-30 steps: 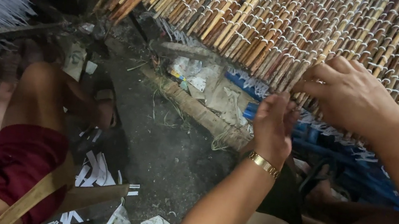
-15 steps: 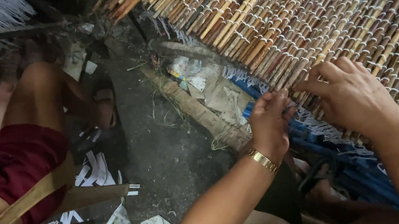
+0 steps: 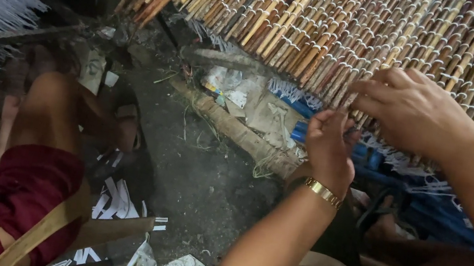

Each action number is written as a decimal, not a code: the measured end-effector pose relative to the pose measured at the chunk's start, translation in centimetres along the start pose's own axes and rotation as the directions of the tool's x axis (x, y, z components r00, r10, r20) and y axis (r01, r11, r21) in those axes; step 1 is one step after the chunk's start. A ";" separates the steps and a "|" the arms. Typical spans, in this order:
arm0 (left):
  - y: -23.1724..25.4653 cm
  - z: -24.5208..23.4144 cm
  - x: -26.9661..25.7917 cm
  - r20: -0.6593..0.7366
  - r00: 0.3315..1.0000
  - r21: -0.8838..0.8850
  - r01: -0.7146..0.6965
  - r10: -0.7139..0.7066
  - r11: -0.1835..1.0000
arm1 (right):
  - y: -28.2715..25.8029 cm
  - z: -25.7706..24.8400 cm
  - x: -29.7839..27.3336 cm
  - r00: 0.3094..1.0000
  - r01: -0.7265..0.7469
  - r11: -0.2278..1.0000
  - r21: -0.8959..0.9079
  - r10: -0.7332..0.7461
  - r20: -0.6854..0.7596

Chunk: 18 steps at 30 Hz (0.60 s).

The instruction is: Tying strings to a series of thin wooden sticks on a loom frame to create a woven mat

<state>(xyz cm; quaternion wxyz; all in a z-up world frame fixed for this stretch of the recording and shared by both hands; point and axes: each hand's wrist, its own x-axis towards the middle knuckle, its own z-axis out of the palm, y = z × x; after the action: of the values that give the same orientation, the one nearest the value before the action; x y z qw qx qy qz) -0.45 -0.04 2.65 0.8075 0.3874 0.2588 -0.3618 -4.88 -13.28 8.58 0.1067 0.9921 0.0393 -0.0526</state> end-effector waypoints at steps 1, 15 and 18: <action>-0.2 0.1 0.2 -0.013 1.000 -0.013 0.000 0.000 1.000 | 0.0 0.0 0.4 1.000 0.023 1.000 -0.001 -0.023 0.013; -0.6 -1.2 1.4 0.038 0.998 -0.049 0.051 -0.049 0.997 | 0.2 0.3 1.7 0.997 0.071 0.997 -0.030 -0.071 0.012; -0.1 -2.0 1.6 0.111 0.994 -0.113 0.018 -0.005 0.993 | -0.6 -1.3 2.3 0.995 0.028 1.000 0.012 -0.029 0.099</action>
<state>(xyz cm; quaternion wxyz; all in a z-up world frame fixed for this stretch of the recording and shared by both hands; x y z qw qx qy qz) 0.16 0.91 0.38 0.8392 0.3186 0.2360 -0.3721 -2.52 -12.21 9.47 0.1026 0.9882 0.0479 -0.1032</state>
